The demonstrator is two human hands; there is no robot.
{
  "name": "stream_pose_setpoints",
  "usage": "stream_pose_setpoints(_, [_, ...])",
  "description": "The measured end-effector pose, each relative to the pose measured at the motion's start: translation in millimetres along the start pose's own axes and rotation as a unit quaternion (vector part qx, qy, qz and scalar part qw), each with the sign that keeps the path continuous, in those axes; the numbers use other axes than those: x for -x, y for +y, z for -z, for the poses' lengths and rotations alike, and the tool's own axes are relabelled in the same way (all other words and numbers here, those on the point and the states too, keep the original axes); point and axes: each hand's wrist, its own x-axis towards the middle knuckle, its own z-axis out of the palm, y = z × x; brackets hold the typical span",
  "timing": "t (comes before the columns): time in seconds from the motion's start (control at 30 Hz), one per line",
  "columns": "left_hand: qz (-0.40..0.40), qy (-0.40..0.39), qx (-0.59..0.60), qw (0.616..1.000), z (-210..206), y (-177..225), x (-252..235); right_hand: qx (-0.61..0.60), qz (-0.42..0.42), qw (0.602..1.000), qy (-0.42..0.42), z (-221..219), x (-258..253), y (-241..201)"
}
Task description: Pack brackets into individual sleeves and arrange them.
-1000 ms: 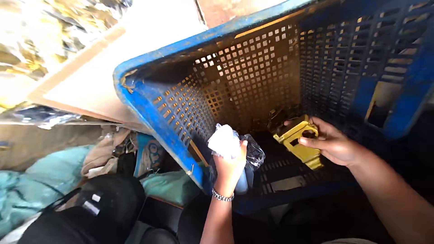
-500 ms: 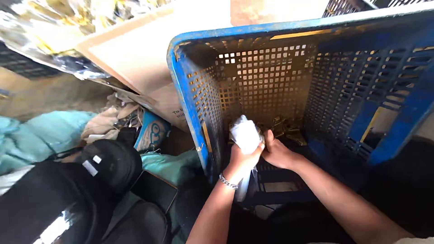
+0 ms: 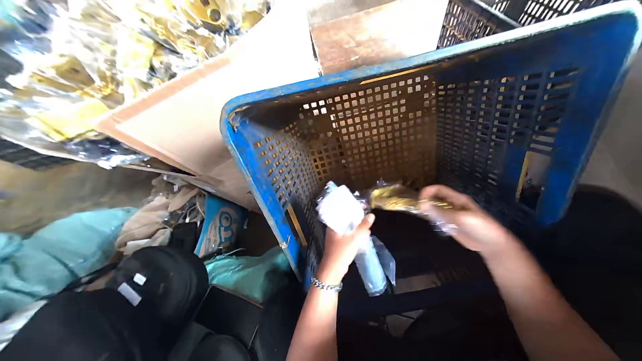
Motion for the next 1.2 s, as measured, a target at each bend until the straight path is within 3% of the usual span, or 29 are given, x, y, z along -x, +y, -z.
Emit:
stream_pose_setpoints(0.07, [0.01, 0.02, 0.005, 1.0, 5.1, 4.6, -3.4, -0.216, 0.134, 0.963, -0.09, 20.6, -6.9, -27.1])
stream_pose_setpoints(0.1, [0.015, 0.01, -0.001, 1.0, 2.9, 2.1, -2.0, -0.227, 0.153, 0.956, -0.11, 19.5, -13.0, -37.7])
stream_pose_setpoints(0.17, [0.019, -0.023, -0.038, 0.999, -7.8, -6.8, 2.1, -0.045, 0.051, 0.995, -0.072, 3.8, -16.7, -35.5])
stream_pose_setpoints(0.23, [0.013, -0.053, -0.064, 0.996, -17.7, -11.6, 4.1, 0.141, -0.112, 0.979, -0.097, -18.2, -20.9, -17.2])
stream_pose_setpoints(0.3, [0.027, -0.072, -0.039, 0.996, -20.5, -10.5, 8.5, 0.203, -0.16, 0.96, -0.106, -29.4, -19.7, 1.4])
stream_pose_setpoints(0.43, [0.089, -0.122, 0.025, 0.988, -19.7, -6.3, 14.8, 0.154, -0.181, 0.97, -0.049, -33.2, 2.4, 24.1])
stream_pose_setpoints(0.53, [0.099, -0.124, -0.053, 0.986, -17.2, -3.6, 9.8, 0.089, -0.191, 0.973, -0.092, -24.0, 16.6, 28.3])
stream_pose_setpoints(0.63, [-0.034, 0.007, -0.294, 0.955, -2.0, -12.1, -3.4, 0.042, -0.236, 0.963, -0.125, -8.9, 19.2, 24.9])
stream_pose_setpoints(0.67, [-0.073, 0.052, -0.31, 0.947, 5.0, -16.5, -10.8, 0.021, -0.254, 0.961, -0.106, -7.6, 19.3, 25.6])
stream_pose_setpoints(0.73, [-0.048, 0.08, -0.222, 0.971, 5.5, -15.9, -13.6, -0.011, -0.279, 0.958, -0.059, -10.5, 20.8, 29.8])
stream_pose_setpoints(0.8, [0.052, -0.007, -0.067, 0.996, -8.8, -4.4, 4.1, 0.01, -0.283, 0.958, -0.051, -20.3, 20.9, 33.4])
stream_pose_setpoints(0.87, [0.106, -0.071, -0.037, 0.991, -20.5, -2.6, 16.5, 0.046, -0.277, 0.955, -0.091, -27.6, 18.2, 31.1])
stream_pose_setpoints(0.93, [0.072, -0.001, -0.11, 0.991, -16.3, -9.6, 5.8, 0.086, -0.293, 0.946, -0.11, -23.5, 11.9, 24.7])
stream_pose_setpoints(1.03, [0.013, 0.111, -0.188, 0.976, 5.4, -14.8, -20.7, 0.17, -0.291, 0.94, -0.045, -7.0, 4.0, 30.2])
stream_pose_setpoints(1.1, [0.006, 0.091, -0.179, 0.98, 6.3, -10.9, -21.4, 0.178, -0.241, 0.954, -0.021, -1.6, 4.8, 33.5])
stream_pose_setpoints(1.2, [0.011, -0.035, -0.151, 0.988, -5.0, -15.5, -4.8, 0.127, -0.194, 0.97, -0.069, -2.1, 11.5, 33.2])
